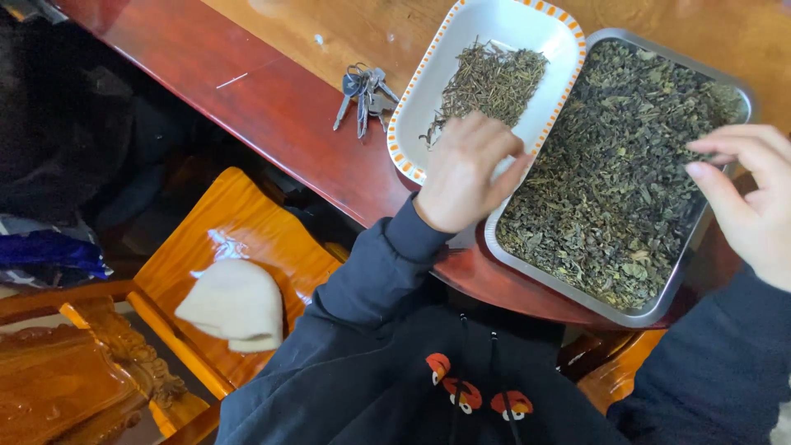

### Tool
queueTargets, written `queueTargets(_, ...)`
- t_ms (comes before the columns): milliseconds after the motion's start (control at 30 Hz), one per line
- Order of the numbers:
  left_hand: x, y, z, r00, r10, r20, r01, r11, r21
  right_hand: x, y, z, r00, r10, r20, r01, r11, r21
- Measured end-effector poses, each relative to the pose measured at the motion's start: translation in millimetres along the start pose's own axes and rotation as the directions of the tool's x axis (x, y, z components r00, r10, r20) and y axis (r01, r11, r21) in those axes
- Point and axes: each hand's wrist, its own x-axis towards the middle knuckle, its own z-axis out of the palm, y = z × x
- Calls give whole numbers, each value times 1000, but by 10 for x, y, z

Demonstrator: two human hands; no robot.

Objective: Sorting dried tea leaves by hand, removing stems and placing them in a separate tray.

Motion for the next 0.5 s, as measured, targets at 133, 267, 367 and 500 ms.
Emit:
queueTargets(133,-103,70,110,985,81,153,-91,994,60,-250,129,228,976,67,-208,-106,977,-183)
queueTargets(267,-152,47,165,960,77,270,-119,983,142,-227,207,446,947,169,-274,-203,974,-101)
queueTargets(367,-191,59,224,955,34,295,-82,985,151,-222,281,499,918,263,-298,-271,962,17)
queueTargets(500,-221,110,241,957,9,288,-42,993,109,-232,381,510,914,245,-323,-223,969,105)
